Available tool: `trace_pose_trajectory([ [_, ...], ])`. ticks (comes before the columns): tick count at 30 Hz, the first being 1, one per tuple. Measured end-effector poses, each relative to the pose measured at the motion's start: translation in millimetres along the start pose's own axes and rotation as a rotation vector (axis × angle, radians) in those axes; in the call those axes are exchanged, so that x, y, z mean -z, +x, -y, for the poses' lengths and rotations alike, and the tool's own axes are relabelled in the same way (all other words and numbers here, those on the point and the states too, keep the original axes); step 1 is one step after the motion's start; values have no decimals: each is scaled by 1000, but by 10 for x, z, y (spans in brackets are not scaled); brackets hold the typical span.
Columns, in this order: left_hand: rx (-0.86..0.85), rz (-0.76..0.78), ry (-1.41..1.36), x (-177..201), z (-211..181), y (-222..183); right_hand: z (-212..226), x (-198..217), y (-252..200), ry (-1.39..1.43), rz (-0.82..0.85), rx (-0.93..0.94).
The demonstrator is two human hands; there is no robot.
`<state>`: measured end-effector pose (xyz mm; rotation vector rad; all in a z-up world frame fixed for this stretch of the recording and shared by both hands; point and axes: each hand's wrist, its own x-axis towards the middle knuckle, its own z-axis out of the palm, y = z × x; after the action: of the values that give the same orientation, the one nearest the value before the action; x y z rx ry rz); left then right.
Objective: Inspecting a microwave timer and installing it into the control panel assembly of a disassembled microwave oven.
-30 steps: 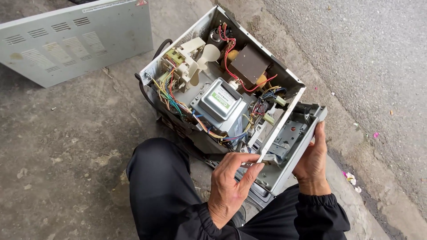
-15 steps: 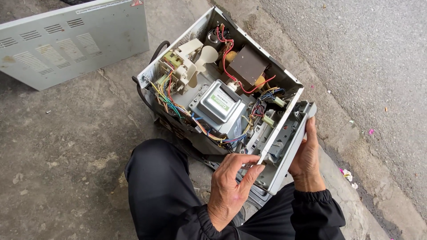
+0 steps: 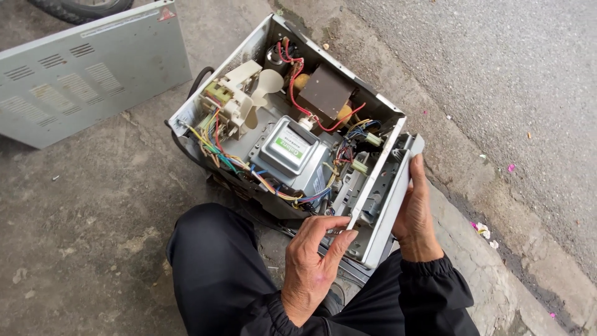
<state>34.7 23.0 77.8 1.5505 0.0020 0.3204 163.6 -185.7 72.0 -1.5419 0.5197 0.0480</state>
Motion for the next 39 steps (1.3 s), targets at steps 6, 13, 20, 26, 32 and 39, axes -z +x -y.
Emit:
trace_pose_trajectory([
  [6,9,-4,2,-25,-14,-4,57,-109,-61,7,-44,-55],
  [13,17,28,33,-61,17,-13,116,-267,-214,17,-67,18],
  [20,47,45,93,-90,49,-30,266,-415,-377,0,-138,-79],
  [26,25,67,111,-87,16,-80,178,-373,-296,46,-105,-44],
  [32,-69,164,189,-86,114,-193,287,-439,-369,32,-115,-92],
  [39,-124,164,264,-125,202,-253,333,-483,-405,8,-121,-92],
])
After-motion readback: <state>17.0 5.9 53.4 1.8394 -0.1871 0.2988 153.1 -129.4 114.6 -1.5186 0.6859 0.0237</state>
